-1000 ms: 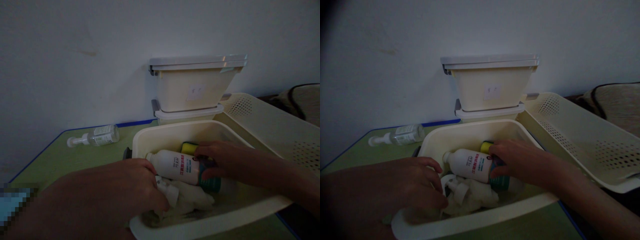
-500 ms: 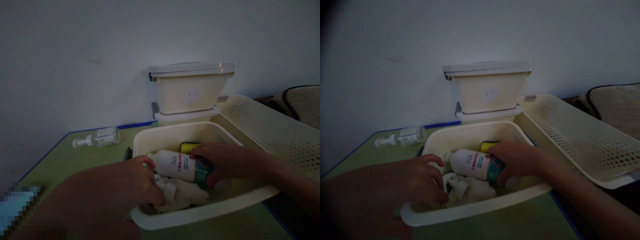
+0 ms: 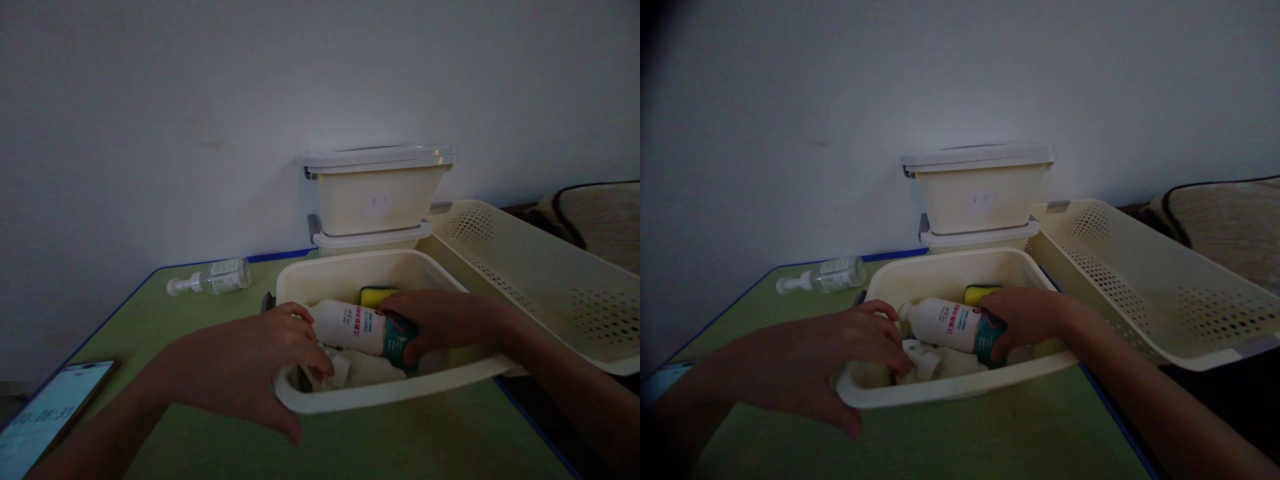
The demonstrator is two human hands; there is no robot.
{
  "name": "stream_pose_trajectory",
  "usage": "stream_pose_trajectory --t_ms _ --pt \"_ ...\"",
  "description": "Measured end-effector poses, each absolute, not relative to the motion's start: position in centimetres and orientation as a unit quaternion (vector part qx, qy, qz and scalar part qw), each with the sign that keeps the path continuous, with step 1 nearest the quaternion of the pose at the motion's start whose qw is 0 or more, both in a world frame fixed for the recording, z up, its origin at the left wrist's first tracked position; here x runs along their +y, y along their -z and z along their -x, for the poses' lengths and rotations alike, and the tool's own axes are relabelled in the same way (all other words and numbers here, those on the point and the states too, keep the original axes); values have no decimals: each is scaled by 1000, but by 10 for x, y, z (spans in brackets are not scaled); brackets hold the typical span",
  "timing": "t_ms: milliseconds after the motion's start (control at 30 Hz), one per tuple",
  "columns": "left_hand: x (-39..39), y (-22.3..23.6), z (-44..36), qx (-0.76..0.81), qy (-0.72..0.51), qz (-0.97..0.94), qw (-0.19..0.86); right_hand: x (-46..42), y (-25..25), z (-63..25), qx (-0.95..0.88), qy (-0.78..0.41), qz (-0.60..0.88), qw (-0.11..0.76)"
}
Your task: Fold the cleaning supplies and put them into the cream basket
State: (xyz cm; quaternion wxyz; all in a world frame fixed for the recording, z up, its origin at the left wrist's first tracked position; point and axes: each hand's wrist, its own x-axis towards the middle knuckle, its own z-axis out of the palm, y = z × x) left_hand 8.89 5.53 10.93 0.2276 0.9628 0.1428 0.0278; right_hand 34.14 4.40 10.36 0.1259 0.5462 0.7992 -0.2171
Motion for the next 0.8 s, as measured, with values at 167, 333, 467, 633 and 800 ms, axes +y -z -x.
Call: stream_pose_trajectory --t_ms 167,333,467,633,800 --pt "54 -112 -77 138 -33 -944 300 43 -104 -342 801 212 -546 124" --pt "59 -100 -47 145 -245 -873 397 47 -98 -344 822 196 -523 111" --pt "64 -84 -26 253 -419 -789 371 50 -92 -345 855 147 -492 78" --pt "82 -51 -4 409 -527 -674 317 47 -97 -341 838 8 -544 -38" --pt "108 -4 19 498 -626 -531 279 8 -119 -297 796 -100 -490 -341"
